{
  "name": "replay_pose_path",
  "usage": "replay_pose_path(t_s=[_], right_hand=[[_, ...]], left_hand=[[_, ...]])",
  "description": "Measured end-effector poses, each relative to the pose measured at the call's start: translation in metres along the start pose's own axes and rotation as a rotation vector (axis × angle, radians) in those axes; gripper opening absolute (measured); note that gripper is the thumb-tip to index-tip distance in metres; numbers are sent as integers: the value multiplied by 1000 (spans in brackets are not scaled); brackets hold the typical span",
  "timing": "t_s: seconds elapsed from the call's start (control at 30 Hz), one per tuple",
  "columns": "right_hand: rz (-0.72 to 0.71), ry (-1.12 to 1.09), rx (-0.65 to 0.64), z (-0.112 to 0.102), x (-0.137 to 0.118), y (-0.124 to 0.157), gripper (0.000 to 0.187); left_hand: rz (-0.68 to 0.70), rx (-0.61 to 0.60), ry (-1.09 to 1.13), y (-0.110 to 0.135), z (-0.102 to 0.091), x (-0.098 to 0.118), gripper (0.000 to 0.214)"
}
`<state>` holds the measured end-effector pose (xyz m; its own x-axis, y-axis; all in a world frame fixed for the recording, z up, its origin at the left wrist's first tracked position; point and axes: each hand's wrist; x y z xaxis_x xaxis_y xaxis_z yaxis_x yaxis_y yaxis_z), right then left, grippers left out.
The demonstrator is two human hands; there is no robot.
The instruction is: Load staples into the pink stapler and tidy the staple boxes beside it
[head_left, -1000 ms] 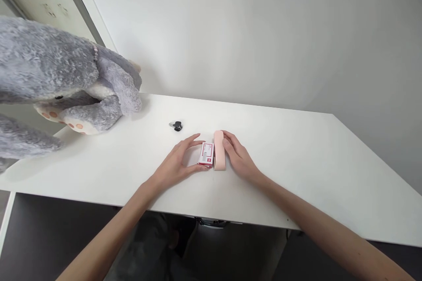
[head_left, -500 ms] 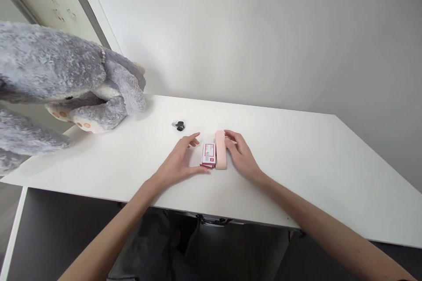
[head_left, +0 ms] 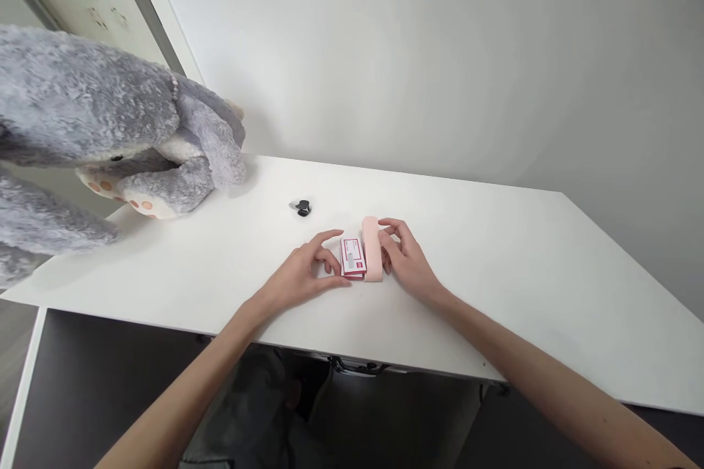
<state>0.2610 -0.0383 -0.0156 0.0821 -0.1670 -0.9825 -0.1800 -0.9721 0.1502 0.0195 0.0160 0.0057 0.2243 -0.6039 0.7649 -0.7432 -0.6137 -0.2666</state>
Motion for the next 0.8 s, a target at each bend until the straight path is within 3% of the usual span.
replay_pose_path(t_s=[0.57, 0.7, 0.8], right_hand=[[-2, 0, 3, -1, 4, -1, 39], [-3, 4, -5, -1, 4, -2, 39], [-2, 10, -12, -2, 4, -2, 40]], left_hand=[[32, -60, 31, -6, -1, -5, 68], [17, -60, 95, -4, -2, -7, 86], [-11, 28, 183, -3, -3, -7, 93]])
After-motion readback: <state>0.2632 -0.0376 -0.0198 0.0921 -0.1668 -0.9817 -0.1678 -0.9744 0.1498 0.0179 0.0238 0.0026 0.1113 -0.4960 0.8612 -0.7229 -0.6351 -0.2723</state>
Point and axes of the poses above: each hand's wrist, its own y-axis away from the middle knuckle, its own z-axis out of the palm, x = y × z, and after that the axes turned 12 degrees about z, right-handed
